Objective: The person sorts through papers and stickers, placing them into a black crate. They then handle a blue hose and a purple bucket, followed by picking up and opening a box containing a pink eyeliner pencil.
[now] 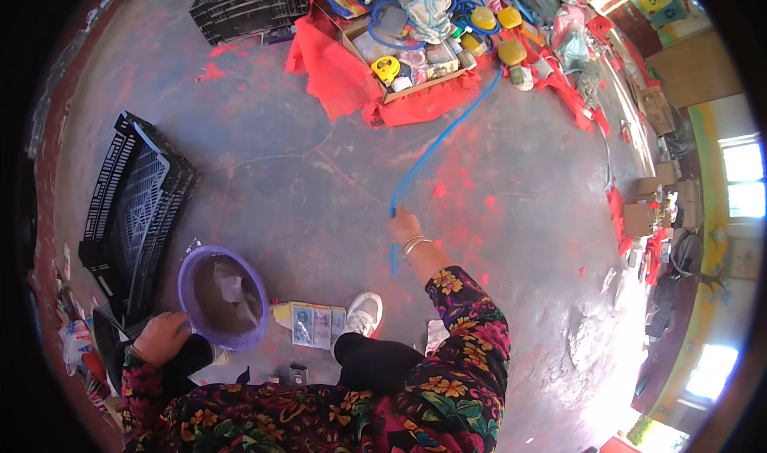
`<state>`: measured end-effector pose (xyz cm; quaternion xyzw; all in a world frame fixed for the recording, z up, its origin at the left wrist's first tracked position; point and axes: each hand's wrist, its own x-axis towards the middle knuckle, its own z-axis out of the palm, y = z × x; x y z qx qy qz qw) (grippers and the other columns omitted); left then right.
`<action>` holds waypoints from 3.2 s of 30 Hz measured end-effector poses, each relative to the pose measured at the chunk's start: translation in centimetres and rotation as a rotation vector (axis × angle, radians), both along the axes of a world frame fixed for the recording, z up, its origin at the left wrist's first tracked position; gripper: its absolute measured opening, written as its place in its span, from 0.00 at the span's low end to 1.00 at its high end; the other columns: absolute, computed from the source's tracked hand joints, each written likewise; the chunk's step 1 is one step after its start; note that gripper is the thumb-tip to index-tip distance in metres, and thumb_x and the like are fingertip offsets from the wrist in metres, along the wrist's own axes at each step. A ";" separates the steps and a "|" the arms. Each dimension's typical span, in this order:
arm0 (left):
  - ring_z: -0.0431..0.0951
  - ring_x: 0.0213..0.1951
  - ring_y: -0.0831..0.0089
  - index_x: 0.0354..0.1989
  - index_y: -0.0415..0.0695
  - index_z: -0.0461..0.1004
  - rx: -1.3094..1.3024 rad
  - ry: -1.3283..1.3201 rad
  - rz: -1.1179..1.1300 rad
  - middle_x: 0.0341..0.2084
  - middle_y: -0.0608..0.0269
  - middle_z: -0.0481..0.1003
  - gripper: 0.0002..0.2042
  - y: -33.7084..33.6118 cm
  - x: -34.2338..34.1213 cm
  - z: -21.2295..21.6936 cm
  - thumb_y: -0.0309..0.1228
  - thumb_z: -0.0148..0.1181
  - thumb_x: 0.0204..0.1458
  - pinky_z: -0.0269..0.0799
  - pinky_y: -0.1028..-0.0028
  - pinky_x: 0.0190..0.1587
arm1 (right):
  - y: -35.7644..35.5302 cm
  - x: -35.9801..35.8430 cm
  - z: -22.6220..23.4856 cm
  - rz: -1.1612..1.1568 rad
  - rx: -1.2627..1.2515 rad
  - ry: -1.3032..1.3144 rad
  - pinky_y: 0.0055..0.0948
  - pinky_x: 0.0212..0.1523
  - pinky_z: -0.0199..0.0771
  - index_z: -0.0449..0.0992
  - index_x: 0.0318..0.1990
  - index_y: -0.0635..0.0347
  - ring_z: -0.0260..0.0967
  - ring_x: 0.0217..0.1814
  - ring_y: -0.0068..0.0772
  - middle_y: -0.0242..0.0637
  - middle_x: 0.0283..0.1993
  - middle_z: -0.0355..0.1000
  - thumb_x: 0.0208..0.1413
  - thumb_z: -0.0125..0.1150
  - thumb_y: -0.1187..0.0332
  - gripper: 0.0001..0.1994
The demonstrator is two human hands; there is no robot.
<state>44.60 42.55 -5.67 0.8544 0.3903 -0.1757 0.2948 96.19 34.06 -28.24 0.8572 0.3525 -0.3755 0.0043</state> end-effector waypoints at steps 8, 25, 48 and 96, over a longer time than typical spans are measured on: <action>0.72 0.38 0.52 0.41 0.40 0.70 0.074 -0.139 -0.069 0.34 0.48 0.73 0.15 -5.4 -2.5 2.1 0.34 0.53 0.47 0.68 0.60 0.41 | -0.7 -11.3 12.5 -0.313 0.294 0.711 0.24 0.17 0.69 0.67 0.34 0.64 0.74 0.24 0.29 0.39 0.26 0.73 0.49 0.54 0.68 0.08; 0.75 0.33 0.52 0.34 0.40 0.71 0.176 -0.256 -0.332 0.27 0.48 0.74 0.11 -8.2 -3.2 1.5 0.34 0.49 0.48 0.70 0.58 0.37 | -4.7 -21.0 34.3 -0.575 1.000 0.639 0.25 0.19 0.67 0.68 0.31 0.63 0.71 0.21 0.31 0.38 0.21 0.70 0.51 0.53 0.63 0.11; 0.76 0.35 0.69 0.36 0.37 0.68 -0.638 -1.270 0.905 0.32 0.53 0.74 0.15 -9.2 -2.8 4.7 0.40 0.48 0.56 0.72 0.74 0.37 | -13.0 -40.2 28.9 0.276 0.371 0.797 0.22 0.22 0.68 0.72 0.30 0.63 0.71 0.21 0.27 0.35 0.20 0.71 0.53 0.51 0.56 0.16; 0.74 0.41 0.63 0.35 0.35 0.69 -0.852 -1.965 1.060 0.34 0.51 0.74 0.09 -2.3 -13.0 6.3 0.30 0.50 0.55 0.72 0.76 0.35 | -12.3 -28.7 13.8 -0.013 0.613 -0.330 0.44 0.39 0.68 0.68 0.38 0.58 0.68 0.42 0.52 0.52 0.38 0.70 0.54 0.44 0.66 0.08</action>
